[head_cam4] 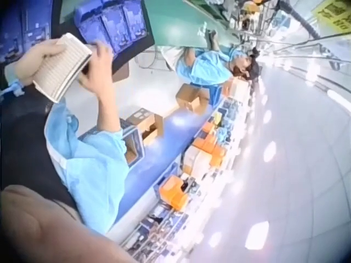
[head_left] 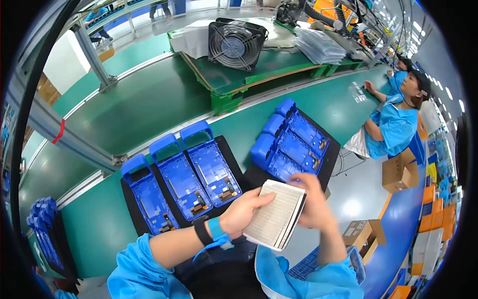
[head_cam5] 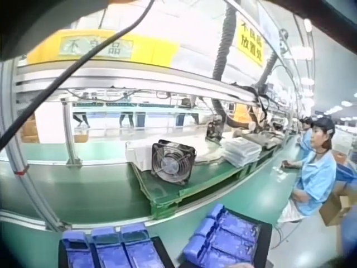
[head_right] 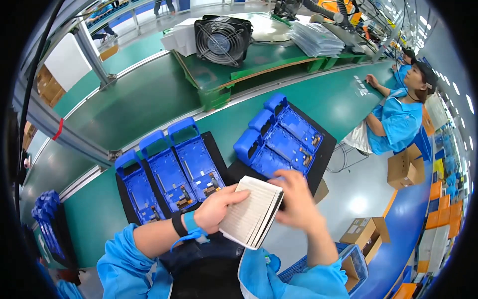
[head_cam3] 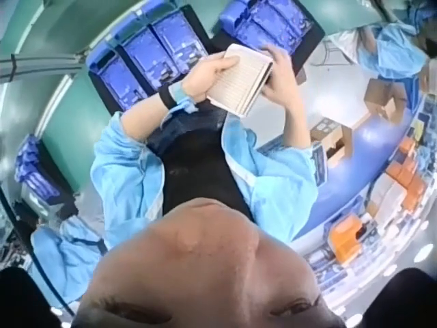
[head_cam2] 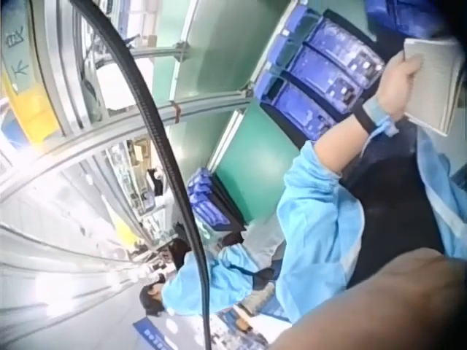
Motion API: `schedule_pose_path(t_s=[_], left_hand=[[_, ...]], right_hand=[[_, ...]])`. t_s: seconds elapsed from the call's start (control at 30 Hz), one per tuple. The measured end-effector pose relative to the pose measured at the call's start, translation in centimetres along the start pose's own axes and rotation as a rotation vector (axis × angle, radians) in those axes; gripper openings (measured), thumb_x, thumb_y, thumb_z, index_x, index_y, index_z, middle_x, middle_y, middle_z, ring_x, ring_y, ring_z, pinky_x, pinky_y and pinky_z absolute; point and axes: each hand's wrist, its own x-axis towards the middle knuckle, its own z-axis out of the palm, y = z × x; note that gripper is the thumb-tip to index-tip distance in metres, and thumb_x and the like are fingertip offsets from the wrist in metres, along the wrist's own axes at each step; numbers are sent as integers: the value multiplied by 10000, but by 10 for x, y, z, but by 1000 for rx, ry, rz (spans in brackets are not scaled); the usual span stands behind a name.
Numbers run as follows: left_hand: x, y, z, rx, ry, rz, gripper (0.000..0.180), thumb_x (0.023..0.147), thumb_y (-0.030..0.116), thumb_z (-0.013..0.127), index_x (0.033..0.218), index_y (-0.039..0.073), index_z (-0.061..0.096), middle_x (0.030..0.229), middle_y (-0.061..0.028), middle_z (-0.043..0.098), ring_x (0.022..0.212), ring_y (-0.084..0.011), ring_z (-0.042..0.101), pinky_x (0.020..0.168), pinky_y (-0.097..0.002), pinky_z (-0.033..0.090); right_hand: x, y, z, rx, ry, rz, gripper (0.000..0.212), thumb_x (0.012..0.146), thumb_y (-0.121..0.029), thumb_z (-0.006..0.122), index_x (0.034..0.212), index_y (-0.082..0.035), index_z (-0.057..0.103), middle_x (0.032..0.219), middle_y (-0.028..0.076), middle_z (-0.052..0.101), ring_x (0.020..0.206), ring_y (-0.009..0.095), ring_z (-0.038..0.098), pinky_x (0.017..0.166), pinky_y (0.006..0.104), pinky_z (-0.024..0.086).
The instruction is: The person applies small adhesive pads or stickers by hand to the interior of blue plastic device housings.
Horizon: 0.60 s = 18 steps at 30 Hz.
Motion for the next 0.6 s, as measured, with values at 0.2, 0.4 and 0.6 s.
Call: schedule_pose_path(t_s=[0.2,0.4,0.6], left_hand=[[10,8,8,313,-10,72,414,988,246,559,1302,-17,496,1193,-86,612,1059,-143,594,915,-301,479],[-94,43,-63,356,234,448,402,938,172,595,1285,-11,507,1202,-108,622,1090,-201,597,980,-354,455],[-155,50,-143,299,657,776,396,989,263,513,1279,-5,515,1179,-108,635,1040,-200,627,929,-329,484]], right_hand=[[-27,12,42,-304,447,140,359,666,-91,729,1025,-101,711,1008,82,599,983,305,543,874,430,421],[-60,119,-1,-643,530,172,294,717,1,674,993,-94,707,950,76,610,892,295,573,773,401,458],[-45,227,-49,-794,550,372,221,801,0,625,993,-60,717,989,111,656,920,307,608,791,415,508]])
